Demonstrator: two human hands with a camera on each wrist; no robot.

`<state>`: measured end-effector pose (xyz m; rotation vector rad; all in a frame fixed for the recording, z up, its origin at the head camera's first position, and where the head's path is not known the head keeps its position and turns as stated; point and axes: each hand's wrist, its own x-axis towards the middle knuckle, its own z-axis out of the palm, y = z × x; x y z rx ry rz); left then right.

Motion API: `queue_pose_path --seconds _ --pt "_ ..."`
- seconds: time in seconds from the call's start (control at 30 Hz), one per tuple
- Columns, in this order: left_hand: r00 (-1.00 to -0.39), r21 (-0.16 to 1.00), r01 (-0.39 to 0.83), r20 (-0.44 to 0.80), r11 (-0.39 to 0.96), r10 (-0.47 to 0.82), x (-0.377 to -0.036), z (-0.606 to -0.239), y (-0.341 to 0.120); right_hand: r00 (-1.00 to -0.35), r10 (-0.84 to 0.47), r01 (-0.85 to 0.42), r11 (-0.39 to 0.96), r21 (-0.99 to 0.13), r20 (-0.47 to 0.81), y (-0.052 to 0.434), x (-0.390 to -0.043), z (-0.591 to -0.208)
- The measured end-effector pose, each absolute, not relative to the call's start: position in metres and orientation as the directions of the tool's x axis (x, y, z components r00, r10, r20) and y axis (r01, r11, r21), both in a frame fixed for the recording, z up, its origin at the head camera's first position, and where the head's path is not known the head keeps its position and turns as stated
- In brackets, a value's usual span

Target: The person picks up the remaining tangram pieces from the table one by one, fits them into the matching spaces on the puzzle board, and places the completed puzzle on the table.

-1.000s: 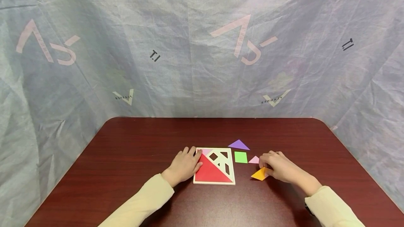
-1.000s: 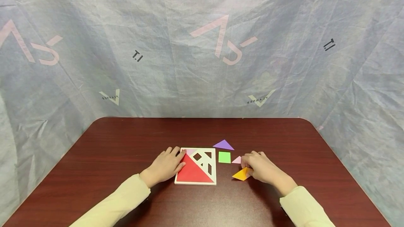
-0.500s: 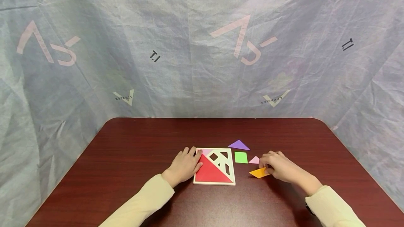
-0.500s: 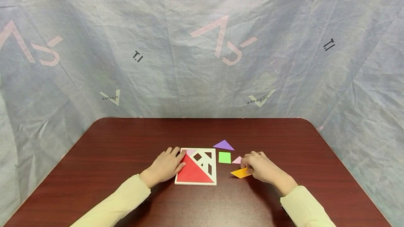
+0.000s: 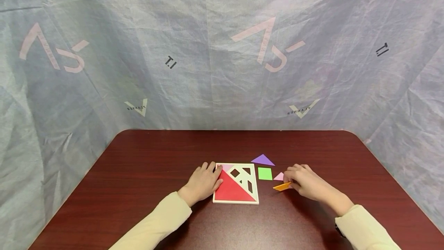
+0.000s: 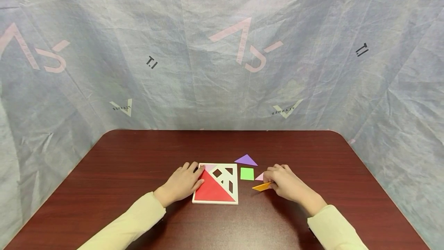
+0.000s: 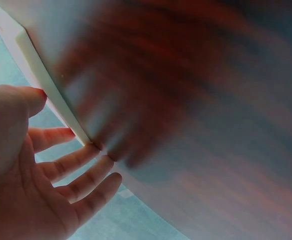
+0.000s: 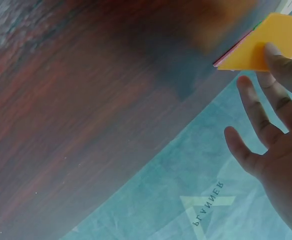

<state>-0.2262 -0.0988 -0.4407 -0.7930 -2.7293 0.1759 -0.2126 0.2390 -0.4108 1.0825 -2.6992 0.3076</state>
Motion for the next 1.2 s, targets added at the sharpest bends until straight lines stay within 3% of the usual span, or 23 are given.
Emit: queue_pose_path --seconds 0.43,0.8,1.2 --pt "-0.811 -0.185 0.499 0.246 0.847 0.531 -0.225 -0.44 -0.098 -0.639 -0.65 -0.727 0.685 -0.047 0.412 0.233 -0.216 -0.416" --pt "-0.814 -0.185 0.498 0.237 0.847 0.53 -0.226 -0.44 -0.098 -0.63 -0.644 -0.731 0.68 -0.051 0.434 0.226 -0.218 -0.417" --pt "-0.825 -0.182 0.493 0.212 0.851 0.523 -0.226 -0.439 -0.097 -0.559 -0.663 -0.779 0.626 -0.041 0.497 0.218 -0.225 -0.419"
